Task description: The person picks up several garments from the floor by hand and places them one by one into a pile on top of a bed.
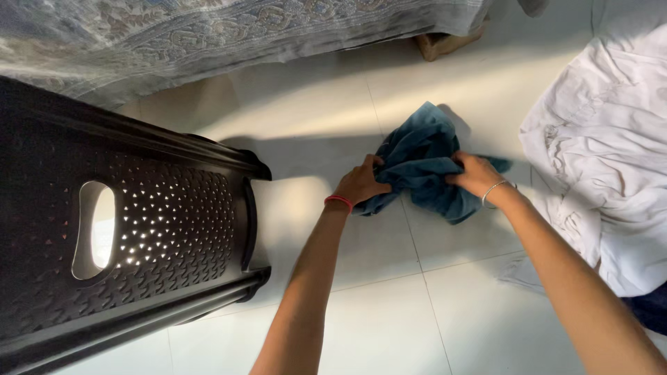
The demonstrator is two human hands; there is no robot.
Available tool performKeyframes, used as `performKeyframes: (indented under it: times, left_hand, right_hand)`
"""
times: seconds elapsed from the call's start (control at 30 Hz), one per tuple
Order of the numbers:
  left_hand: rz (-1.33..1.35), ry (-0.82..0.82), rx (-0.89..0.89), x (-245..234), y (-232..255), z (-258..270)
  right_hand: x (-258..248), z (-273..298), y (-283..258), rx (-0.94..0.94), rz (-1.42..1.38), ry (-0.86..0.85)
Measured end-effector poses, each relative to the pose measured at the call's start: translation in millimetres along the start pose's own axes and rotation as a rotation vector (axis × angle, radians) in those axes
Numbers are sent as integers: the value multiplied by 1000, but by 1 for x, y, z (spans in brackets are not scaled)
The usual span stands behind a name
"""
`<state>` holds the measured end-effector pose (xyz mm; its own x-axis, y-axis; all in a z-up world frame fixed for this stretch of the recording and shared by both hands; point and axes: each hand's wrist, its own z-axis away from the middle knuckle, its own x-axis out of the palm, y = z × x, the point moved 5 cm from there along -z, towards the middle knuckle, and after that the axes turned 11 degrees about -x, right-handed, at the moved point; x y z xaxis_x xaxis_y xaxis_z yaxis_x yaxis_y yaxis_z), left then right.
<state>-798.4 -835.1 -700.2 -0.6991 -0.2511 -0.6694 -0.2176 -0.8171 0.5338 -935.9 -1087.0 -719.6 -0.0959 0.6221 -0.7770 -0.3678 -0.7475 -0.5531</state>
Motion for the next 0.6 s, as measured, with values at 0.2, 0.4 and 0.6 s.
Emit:
performKeyframes:
  times: [0.2,0.4,0.6]
  left_hand:
    - [-127,457,366,8,3,-5]
    - [79,147,152,61,14,-4]
    - [266,307,16,34,26,23]
  right_hand:
    - [-13,5,-22,74,254,171]
    - [49,-9,-5,204,-324,338]
    - [44,-39,-14,38,-1036,502]
